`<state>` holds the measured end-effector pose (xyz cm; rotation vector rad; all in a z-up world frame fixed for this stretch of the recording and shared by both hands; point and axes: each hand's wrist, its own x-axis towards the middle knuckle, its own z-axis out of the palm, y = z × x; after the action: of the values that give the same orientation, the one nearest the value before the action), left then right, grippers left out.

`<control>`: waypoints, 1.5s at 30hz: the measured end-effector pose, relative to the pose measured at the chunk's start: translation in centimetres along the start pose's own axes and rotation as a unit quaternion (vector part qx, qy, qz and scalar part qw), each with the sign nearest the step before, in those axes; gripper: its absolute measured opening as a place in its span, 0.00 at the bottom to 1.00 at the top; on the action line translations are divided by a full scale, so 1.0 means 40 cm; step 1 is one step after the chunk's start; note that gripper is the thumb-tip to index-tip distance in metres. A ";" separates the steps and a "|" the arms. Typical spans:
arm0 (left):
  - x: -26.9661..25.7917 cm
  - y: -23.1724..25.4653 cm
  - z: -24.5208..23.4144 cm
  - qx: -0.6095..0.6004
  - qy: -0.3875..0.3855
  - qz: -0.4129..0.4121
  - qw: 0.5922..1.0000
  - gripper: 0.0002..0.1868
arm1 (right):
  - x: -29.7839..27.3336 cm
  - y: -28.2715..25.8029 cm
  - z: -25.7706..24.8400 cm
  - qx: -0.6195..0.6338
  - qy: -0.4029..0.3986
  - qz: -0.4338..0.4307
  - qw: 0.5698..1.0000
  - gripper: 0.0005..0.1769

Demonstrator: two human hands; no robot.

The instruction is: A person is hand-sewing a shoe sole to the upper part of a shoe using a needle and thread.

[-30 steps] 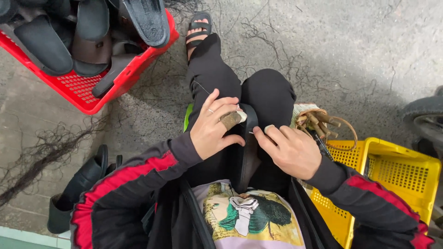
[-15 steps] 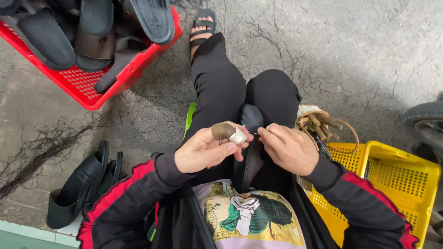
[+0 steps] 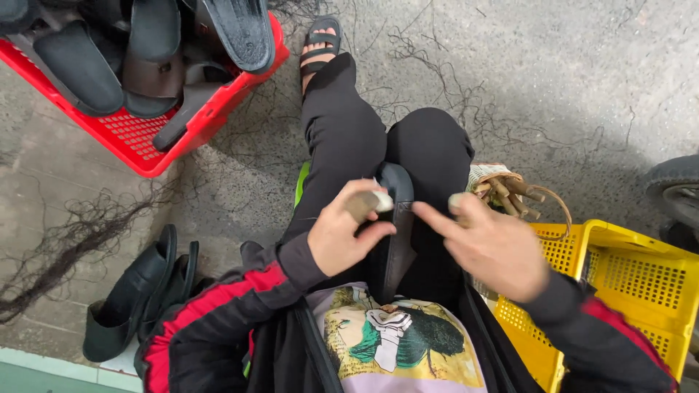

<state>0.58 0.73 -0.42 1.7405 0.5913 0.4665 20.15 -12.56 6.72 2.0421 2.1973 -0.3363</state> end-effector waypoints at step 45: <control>0.022 0.028 -0.049 0.087 -0.093 0.135 0.983 0.11 | -0.202 -0.059 0.090 0.453 0.105 0.253 0.848 0.11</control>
<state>0.29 2.55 1.12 2.0181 0.2689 0.4443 18.23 -21.40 5.34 3.1373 1.5820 -1.3271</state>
